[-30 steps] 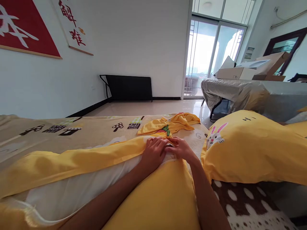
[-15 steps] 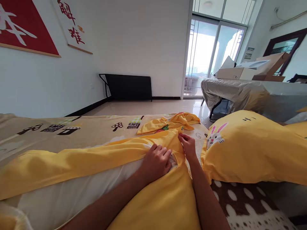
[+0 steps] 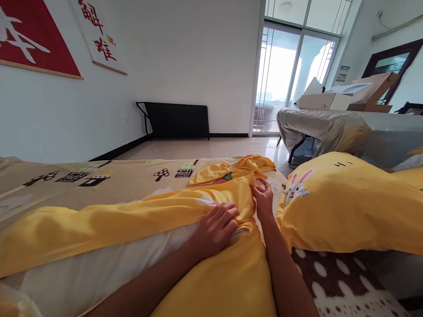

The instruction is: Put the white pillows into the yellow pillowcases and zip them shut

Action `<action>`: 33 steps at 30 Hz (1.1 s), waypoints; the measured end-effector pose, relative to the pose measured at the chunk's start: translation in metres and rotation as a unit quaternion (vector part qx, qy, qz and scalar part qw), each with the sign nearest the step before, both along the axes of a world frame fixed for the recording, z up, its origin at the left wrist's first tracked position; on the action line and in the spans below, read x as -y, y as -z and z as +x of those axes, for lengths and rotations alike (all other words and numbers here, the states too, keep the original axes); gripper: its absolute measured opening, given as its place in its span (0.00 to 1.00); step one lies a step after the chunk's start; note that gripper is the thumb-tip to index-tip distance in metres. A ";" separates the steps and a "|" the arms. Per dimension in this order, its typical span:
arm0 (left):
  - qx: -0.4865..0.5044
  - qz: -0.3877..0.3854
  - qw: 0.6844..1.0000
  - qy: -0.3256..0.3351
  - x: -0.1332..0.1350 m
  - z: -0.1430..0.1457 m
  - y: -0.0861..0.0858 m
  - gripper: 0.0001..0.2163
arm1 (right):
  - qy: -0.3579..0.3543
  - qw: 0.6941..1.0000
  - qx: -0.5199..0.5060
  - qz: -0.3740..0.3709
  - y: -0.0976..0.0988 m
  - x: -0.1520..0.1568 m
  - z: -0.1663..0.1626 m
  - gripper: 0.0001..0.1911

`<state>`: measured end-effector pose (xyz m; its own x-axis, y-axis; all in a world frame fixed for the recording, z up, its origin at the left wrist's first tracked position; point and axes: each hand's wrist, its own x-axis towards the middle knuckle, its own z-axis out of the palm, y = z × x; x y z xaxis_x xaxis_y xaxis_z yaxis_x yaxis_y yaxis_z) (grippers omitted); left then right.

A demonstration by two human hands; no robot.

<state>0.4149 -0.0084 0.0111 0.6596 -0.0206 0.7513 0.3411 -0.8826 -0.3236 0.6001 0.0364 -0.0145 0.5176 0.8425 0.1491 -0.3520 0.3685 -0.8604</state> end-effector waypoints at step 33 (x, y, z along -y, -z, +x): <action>-0.318 -0.233 0.907 -0.148 0.003 0.008 -0.014 0.18 | -0.157 0.955 0.252 -0.012 -0.013 0.012 0.001 0.17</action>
<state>0.4229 -0.0110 0.0255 0.8872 0.4508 0.0984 0.4611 -0.8739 -0.1539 0.6014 0.0248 -0.0017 0.1072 0.9505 0.2915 0.0187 0.2913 -0.9565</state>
